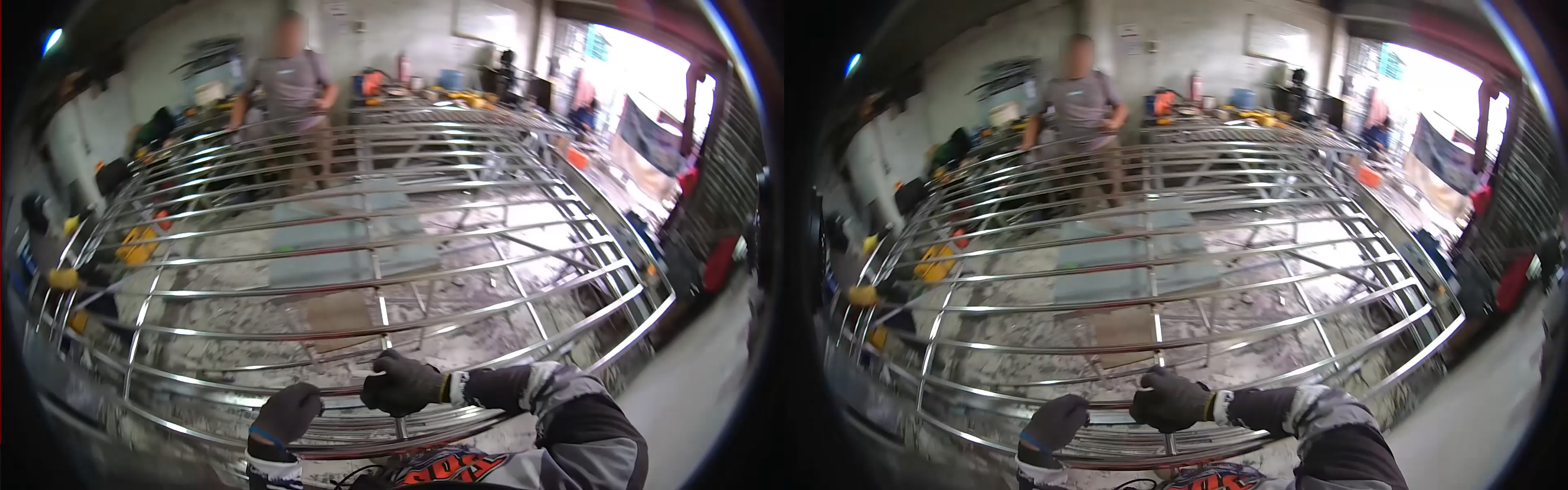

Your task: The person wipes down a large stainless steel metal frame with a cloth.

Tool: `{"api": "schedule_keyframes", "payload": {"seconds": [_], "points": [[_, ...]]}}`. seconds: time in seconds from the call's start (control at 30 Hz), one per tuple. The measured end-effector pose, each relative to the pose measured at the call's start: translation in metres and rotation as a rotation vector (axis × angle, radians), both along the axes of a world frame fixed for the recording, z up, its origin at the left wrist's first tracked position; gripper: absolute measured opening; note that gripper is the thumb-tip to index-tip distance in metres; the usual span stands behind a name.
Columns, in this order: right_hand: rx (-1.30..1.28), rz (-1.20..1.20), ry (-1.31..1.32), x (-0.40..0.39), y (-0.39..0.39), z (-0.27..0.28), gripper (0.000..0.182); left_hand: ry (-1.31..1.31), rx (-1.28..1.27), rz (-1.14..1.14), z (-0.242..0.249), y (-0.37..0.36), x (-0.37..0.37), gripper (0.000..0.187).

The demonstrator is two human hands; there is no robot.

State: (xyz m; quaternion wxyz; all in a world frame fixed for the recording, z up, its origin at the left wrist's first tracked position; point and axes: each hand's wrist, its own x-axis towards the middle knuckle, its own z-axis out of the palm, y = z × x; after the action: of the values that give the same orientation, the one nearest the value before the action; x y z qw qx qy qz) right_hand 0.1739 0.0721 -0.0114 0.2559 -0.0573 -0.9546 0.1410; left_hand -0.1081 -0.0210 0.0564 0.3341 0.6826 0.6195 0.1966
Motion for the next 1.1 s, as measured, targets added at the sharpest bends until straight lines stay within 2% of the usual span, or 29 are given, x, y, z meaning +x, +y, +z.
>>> {"api": "schedule_keyframes", "payload": {"seconds": [0.1, 0.2, 0.23, 0.3, 0.33, 0.37, 0.4, 0.43, 0.47, 0.5, 0.57, 0.6, 0.63, 0.7, 0.73, 0.77, 0.83, 0.87, 0.9, 0.93, 0.97, 1.0, 1.03, 1.07, 1.1], "points": [[-0.050, -0.149, -0.113, 0.006, 0.001, 0.016, 0.023, -0.065, 0.024, 0.097, -0.012, 0.000, -0.005, 0.027], [0.019, 0.157, 0.111, 0.018, 0.007, -0.003, 0.030, -0.108, 0.058, 0.188, -0.014, -0.003, -0.006, 0.027], [0.011, 0.164, 0.120, 0.022, 0.005, -0.005, 0.030, -0.130, 0.091, 0.230, -0.011, -0.005, -0.006, 0.027], [-0.028, 0.145, -0.130, 0.033, 0.007, -0.003, 0.036, -0.159, 0.087, 0.240, -0.003, -0.009, -0.008, 0.027], [-0.303, -0.072, -0.268, 0.041, 0.002, 0.008, 0.043, -0.151, 0.087, 0.216, -0.002, -0.010, -0.011, 0.027], [-0.302, -0.078, -0.266, 0.045, 0.000, 0.011, 0.043, -0.146, 0.089, 0.189, -0.003, -0.009, -0.015, 0.027], [-0.198, -0.240, -0.465, 0.046, -0.003, 0.011, 0.046, -0.147, 0.089, 0.182, -0.007, -0.009, -0.023, 0.027], [-0.091, -0.401, -0.663, 0.046, -0.004, 0.009, 0.048, -0.052, 0.202, 0.113, -0.012, -0.009, -0.037, 0.027], [0.016, -0.383, -0.596, 0.049, -0.003, 0.000, 0.054, 0.041, 0.313, 0.043, -0.017, -0.008, -0.051, 0.026], [0.012, -0.387, -0.600, 0.045, -0.003, 0.002, 0.054, 0.036, 0.310, 0.038, -0.016, -0.009, -0.067, 0.026], [0.067, -0.422, -0.713, 0.028, -0.007, 0.012, 0.054, 0.069, 0.327, 0.086, 0.000, -0.016, -0.109, 0.024], [0.085, -0.369, -0.576, 0.018, -0.011, 0.014, 0.042, 0.016, 0.228, 0.168, 0.012, -0.018, -0.131, 0.020], [0.073, -0.376, -0.587, 0.000, -0.013, 0.021, 0.042, 0.173, 0.413, 0.144, -0.003, -0.019, -0.172, 0.019], [0.089, -0.291, -0.848, -0.037, -0.015, 0.041, 0.029, 0.198, 0.374, 0.258, 0.010, -0.025, -0.229, 0.019], [0.091, -0.331, -0.777, -0.051, -0.019, 0.049, 0.027, 0.186, 0.450, 0.305, 0.013, -0.031, -0.255, 0.019], [0.110, -0.324, -0.791, -0.067, -0.021, 0.048, 0.027, 0.157, 0.335, 0.387, 0.013, -0.038, -0.289, 0.019], [0.050, -0.452, -0.844, -0.101, -0.022, 0.048, 0.027, 0.433, 0.622, 0.358, -0.006, -0.054, -0.354, 0.017], [0.051, -0.477, -0.839, -0.120, -0.024, 0.047, 0.024, 0.348, 0.535, 0.403, -0.010, -0.060, -0.382, 0.016], [0.088, -0.420, -0.915, -0.127, -0.014, 0.012, 0.017, 0.268, 0.435, 0.446, -0.008, -0.071, -0.406, 0.016], [0.119, -0.381, -0.854, -0.154, -0.019, 0.020, 0.016, 0.027, 0.484, 0.572, -0.019, -0.074, -0.423, 0.016], [0.157, -0.338, -0.798, -0.188, -0.020, 0.028, 0.015, 0.021, 0.472, 0.599, -0.033, -0.079, -0.437, 0.016], [0.170, -0.299, -0.762, -0.215, -0.016, 0.015, 0.016, -0.151, 0.569, 0.724, -0.029, -0.077, -0.431, 0.016], [0.199, -0.262, -0.737, -0.259, -0.019, 0.031, 0.020, -0.318, 0.659, 0.861, -0.026, -0.075, -0.425, 0.017], [0.192, -0.201, -0.847, -0.303, -0.015, 0.018, 0.019, -0.269, 0.710, 0.829, -0.028, -0.074, -0.420, 0.019], [0.145, -0.173, -0.643, -0.333, -0.007, -0.019, 0.019, -0.212, 0.746, 0.805, -0.030, -0.074, -0.418, 0.021]]}}
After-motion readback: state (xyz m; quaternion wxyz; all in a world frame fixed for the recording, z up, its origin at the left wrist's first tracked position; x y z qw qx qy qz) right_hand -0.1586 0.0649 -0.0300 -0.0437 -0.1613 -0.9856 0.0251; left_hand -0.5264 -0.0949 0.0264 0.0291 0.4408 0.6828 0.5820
